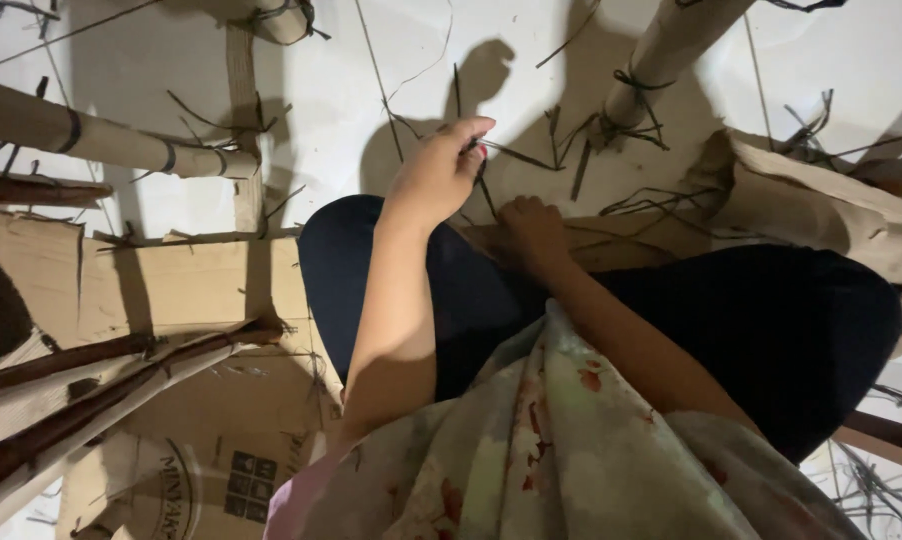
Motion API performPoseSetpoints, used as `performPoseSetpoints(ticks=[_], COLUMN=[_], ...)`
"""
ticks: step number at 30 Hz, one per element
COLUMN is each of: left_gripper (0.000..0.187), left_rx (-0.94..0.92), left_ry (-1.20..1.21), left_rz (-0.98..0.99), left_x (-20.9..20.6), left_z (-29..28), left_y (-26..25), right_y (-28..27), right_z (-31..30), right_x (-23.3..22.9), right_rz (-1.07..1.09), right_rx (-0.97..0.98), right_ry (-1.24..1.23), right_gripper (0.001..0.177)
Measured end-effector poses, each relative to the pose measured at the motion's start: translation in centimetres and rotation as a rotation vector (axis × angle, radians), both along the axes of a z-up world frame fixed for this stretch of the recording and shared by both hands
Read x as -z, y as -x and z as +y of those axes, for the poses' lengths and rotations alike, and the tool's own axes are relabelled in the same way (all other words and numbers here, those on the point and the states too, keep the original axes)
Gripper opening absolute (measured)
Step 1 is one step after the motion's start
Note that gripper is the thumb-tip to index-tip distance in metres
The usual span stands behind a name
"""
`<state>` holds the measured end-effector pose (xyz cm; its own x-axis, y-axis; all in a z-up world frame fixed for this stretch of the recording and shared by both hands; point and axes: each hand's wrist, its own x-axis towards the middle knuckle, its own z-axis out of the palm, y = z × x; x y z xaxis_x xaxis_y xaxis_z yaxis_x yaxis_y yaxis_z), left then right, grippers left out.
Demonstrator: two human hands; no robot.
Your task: Wrapping and securing cylindrical items with brown paper and wire ties, then trimming the ties with scissors.
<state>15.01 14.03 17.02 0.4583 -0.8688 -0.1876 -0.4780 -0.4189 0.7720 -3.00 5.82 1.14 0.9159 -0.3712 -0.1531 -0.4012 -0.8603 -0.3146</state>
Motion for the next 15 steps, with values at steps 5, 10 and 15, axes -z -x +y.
performPoseSetpoints(ticks=[5, 10, 15], left_gripper=[0.038, 0.04, 0.094], left_rx=[0.065, 0.24, 0.378], left_ry=[-0.214, -0.486, -0.497], left_rz=[-0.034, -0.124, -0.017], left_x=[4.2, 6.3, 6.3], left_z=[-0.3, -2.6, -5.1], left_y=[0.9, 6.1, 9.2], right_y=[-0.2, -0.6, 0.9], right_z=[-2.0, -3.6, -3.6], right_x=[6.9, -0.9, -14.0], right_rz=[0.058, 0.149, -0.004], right_rx=[0.031, 0.447, 0.414], right_ry=[0.093, -0.514, -0.712], right_gripper=[0.017, 0.032, 0.037])
